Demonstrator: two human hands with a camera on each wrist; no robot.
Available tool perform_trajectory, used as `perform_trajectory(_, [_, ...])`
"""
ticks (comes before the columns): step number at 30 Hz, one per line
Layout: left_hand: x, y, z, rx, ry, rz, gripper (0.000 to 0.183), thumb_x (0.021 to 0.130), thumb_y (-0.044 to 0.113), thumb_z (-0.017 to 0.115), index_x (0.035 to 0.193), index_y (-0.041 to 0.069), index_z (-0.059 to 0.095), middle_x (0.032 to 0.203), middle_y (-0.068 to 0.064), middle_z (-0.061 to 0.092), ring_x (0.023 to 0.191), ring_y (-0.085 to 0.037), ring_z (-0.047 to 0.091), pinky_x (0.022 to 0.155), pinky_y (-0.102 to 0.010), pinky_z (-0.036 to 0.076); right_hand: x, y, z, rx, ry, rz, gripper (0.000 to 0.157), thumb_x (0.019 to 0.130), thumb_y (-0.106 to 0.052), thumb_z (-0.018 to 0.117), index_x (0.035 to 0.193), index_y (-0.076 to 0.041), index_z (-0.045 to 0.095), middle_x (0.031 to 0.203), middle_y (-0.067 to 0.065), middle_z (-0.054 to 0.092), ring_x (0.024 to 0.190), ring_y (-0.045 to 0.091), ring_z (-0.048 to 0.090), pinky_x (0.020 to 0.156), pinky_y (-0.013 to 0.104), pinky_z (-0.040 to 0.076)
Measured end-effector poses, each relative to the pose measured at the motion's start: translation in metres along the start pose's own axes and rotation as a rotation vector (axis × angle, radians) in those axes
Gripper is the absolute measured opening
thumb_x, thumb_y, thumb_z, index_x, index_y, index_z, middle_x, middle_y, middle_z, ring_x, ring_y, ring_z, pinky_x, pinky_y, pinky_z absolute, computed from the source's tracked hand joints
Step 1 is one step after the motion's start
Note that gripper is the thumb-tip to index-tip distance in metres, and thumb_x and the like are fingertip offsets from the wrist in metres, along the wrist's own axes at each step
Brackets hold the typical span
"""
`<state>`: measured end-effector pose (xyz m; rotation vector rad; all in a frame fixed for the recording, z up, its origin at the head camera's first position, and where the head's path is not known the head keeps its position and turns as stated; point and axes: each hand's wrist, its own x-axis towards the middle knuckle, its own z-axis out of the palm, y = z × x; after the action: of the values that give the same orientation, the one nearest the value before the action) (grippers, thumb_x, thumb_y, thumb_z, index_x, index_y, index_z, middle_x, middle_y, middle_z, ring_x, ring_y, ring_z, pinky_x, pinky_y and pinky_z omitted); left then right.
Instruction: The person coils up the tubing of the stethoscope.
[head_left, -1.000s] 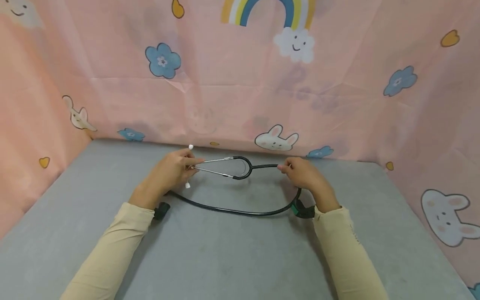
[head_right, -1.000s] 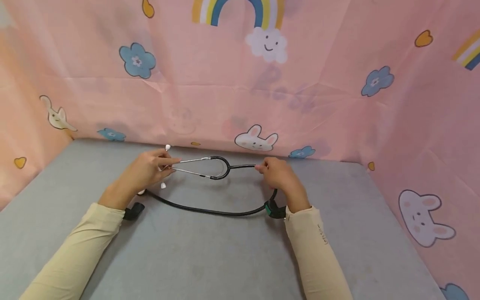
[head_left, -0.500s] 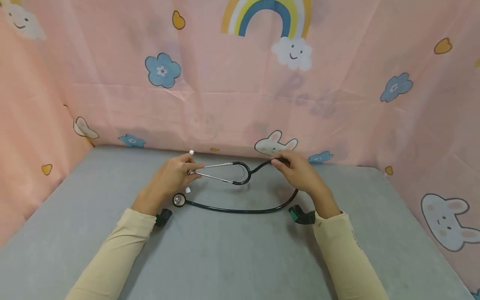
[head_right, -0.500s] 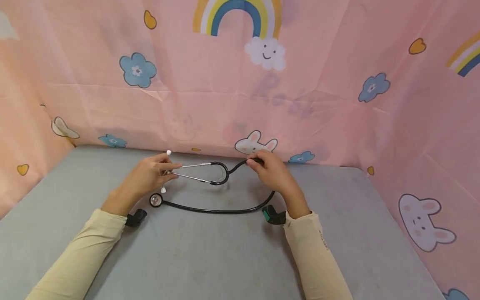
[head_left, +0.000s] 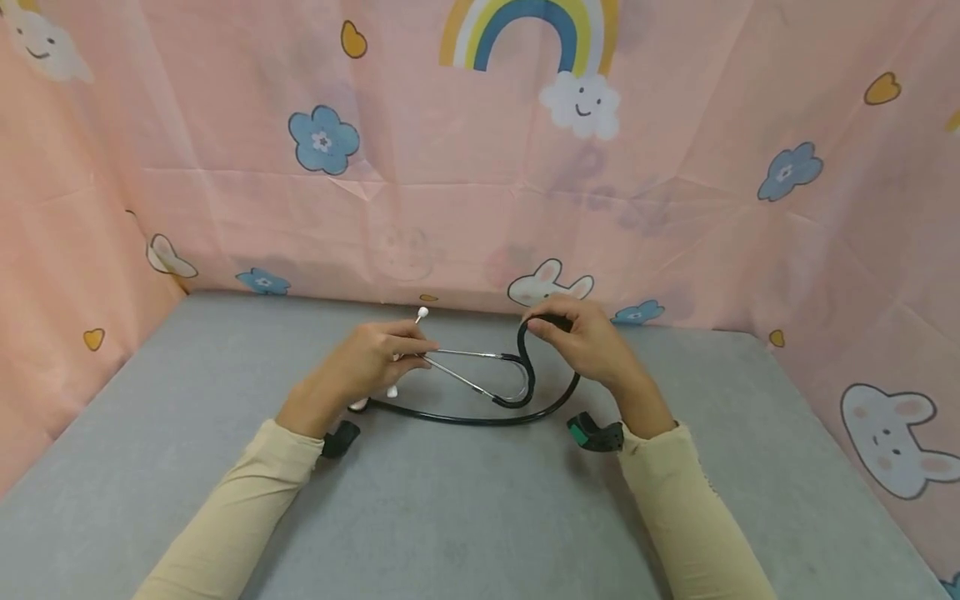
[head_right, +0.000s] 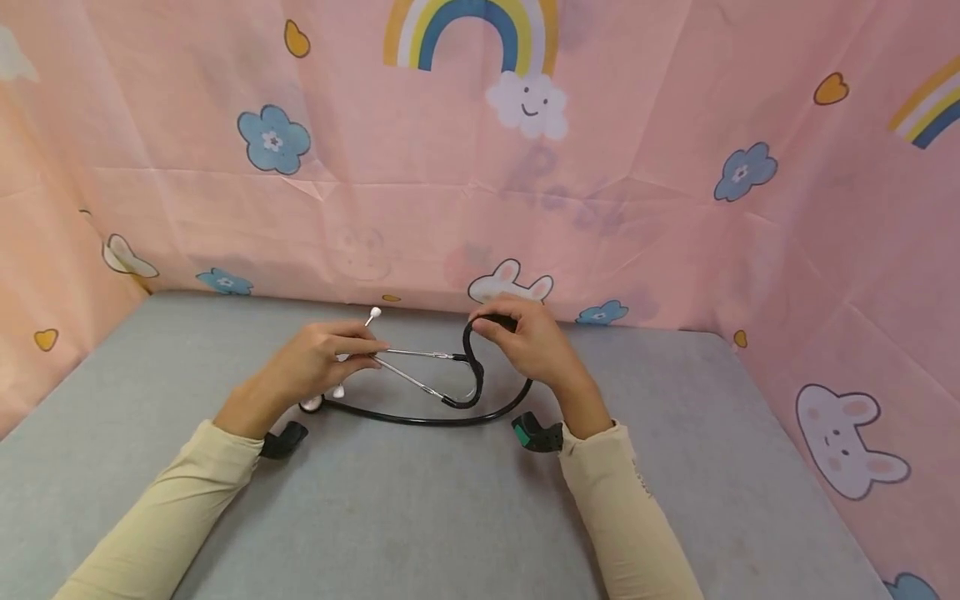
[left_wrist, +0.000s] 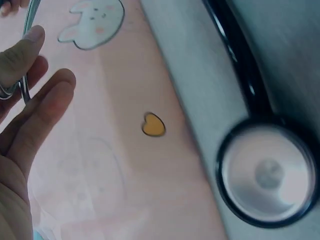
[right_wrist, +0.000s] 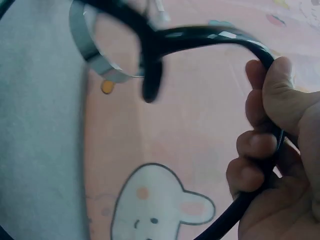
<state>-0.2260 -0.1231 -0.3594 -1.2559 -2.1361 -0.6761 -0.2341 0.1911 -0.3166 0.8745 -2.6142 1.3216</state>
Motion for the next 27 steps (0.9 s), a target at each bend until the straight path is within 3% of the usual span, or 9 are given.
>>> perform_trajectory(6, [0.007, 0.011, 0.004, -0.117, 0.008, 0.019, 0.028, 0.071, 0.002, 0.085, 0.098, -0.001, 0.076, 0.085, -0.007, 0.076, 0.07, -0.011, 0.069, 0.063, -0.019, 0.056, 0.002, -0.001, 0.009, 0.052, -0.021, -0.074, 0.013, 0.095, -0.01, 0.065, 0.102, -0.006, 0.074, 0.095, 0.007, 0.066, 0.079, 0.012, 0.053, 0.068, 0.021, 0.046])
perform_trajectory(18, [0.009, 0.021, 0.011, -0.287, -0.016, 0.029, 0.02, 0.075, -0.002, 0.083, 0.093, 0.002, 0.078, 0.09, -0.004, 0.068, 0.074, -0.012, 0.064, 0.064, -0.02, 0.054, 0.004, 0.004, 0.025, 0.111, -0.044, -0.149, 0.013, 0.092, -0.013, 0.066, 0.1, -0.008, 0.076, 0.1, 0.007, 0.071, 0.09, 0.009, 0.059, 0.078, 0.022, 0.05])
perform_trajectory(22, [0.012, 0.024, 0.013, -0.371, 0.006, 0.016, 0.019, 0.075, -0.005, 0.082, 0.092, 0.003, 0.079, 0.087, -0.003, 0.07, 0.072, -0.01, 0.063, 0.064, -0.02, 0.053, 0.003, 0.005, 0.027, 0.164, -0.035, -0.184, 0.018, 0.092, -0.019, 0.066, 0.099, -0.005, 0.075, 0.099, -0.003, 0.07, 0.09, 0.008, 0.059, 0.078, 0.022, 0.05])
perform_trajectory(27, [0.017, 0.031, 0.018, -0.493, 0.099, 0.009, 0.018, 0.072, -0.008, 0.083, 0.088, 0.001, 0.079, 0.083, -0.005, 0.072, 0.068, -0.011, 0.063, 0.059, -0.021, 0.052, 0.004, 0.004, 0.029, 0.234, -0.004, -0.211, 0.038, 0.09, -0.032, 0.065, 0.099, 0.004, 0.073, 0.098, -0.02, 0.068, 0.089, 0.004, 0.059, 0.077, 0.019, 0.049])
